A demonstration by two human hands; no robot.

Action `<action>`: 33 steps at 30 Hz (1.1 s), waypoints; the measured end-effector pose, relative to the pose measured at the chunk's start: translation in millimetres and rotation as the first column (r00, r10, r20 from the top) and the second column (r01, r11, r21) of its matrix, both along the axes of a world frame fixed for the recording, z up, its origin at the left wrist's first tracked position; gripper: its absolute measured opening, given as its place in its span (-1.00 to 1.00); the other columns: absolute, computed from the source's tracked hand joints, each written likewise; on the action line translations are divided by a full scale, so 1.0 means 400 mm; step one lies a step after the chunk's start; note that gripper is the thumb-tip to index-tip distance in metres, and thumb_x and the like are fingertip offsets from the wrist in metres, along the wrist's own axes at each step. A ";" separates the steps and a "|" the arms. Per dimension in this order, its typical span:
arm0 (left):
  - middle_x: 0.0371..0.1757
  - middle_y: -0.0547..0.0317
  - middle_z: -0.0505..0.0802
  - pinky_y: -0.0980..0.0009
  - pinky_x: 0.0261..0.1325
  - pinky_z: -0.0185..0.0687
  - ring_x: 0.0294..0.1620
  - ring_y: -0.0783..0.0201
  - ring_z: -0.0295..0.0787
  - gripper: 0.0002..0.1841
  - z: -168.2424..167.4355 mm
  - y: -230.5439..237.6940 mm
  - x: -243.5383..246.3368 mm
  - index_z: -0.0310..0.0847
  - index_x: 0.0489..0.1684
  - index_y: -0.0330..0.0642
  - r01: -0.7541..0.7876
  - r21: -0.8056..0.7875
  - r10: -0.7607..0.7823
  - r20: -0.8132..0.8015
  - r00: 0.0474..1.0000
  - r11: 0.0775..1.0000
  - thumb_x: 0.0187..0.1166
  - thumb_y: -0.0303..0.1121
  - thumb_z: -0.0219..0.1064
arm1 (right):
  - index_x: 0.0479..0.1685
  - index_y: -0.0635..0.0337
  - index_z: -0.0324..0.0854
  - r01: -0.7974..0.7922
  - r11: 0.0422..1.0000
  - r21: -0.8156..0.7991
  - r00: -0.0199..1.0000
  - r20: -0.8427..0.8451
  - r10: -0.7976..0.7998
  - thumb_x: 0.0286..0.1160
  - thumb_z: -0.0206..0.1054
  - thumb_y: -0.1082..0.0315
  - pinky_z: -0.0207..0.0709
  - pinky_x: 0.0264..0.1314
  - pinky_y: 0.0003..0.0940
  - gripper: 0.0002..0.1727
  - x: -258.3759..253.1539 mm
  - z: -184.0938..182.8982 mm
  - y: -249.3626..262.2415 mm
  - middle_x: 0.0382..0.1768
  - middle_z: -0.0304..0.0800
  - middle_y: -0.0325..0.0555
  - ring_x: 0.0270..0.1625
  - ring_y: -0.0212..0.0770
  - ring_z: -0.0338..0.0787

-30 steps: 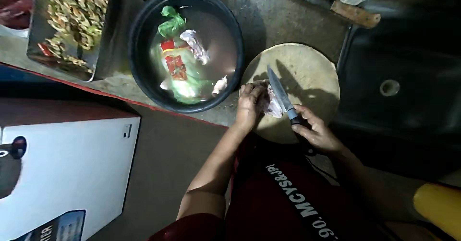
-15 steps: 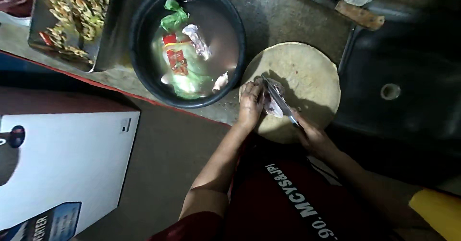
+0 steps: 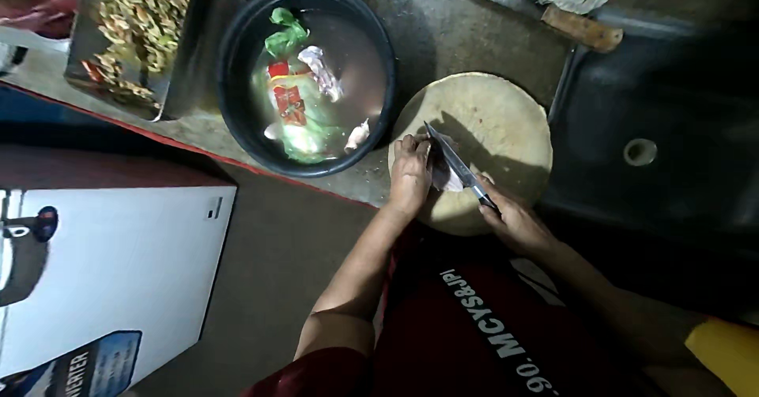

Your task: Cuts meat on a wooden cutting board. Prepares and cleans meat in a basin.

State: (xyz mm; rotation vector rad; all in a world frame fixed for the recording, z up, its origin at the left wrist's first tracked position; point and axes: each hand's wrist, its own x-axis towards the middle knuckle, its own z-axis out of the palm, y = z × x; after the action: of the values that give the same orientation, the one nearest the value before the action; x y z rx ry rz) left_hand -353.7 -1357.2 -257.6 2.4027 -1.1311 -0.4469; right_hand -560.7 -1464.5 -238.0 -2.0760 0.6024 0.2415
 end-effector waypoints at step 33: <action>-0.14 -0.22 0.81 0.13 0.24 0.63 0.04 -0.09 0.75 -0.95 -0.076 0.047 -0.032 0.71 -0.30 -0.43 -0.195 -0.363 0.202 -0.020 0.979 0.911 0.39 -0.61 0.40 | 0.87 -0.07 0.17 -0.197 0.979 -0.045 0.978 0.060 0.199 0.73 0.18 0.42 0.54 0.50 0.08 -0.31 0.042 -0.031 -0.053 0.56 0.60 0.09 0.44 0.11 0.72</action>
State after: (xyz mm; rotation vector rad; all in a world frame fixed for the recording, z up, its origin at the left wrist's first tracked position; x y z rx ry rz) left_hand -366.6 -1338.2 -287.9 2.1650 -0.8732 -0.1328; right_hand -543.8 -1485.8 -250.2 -2.1743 0.3636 0.2782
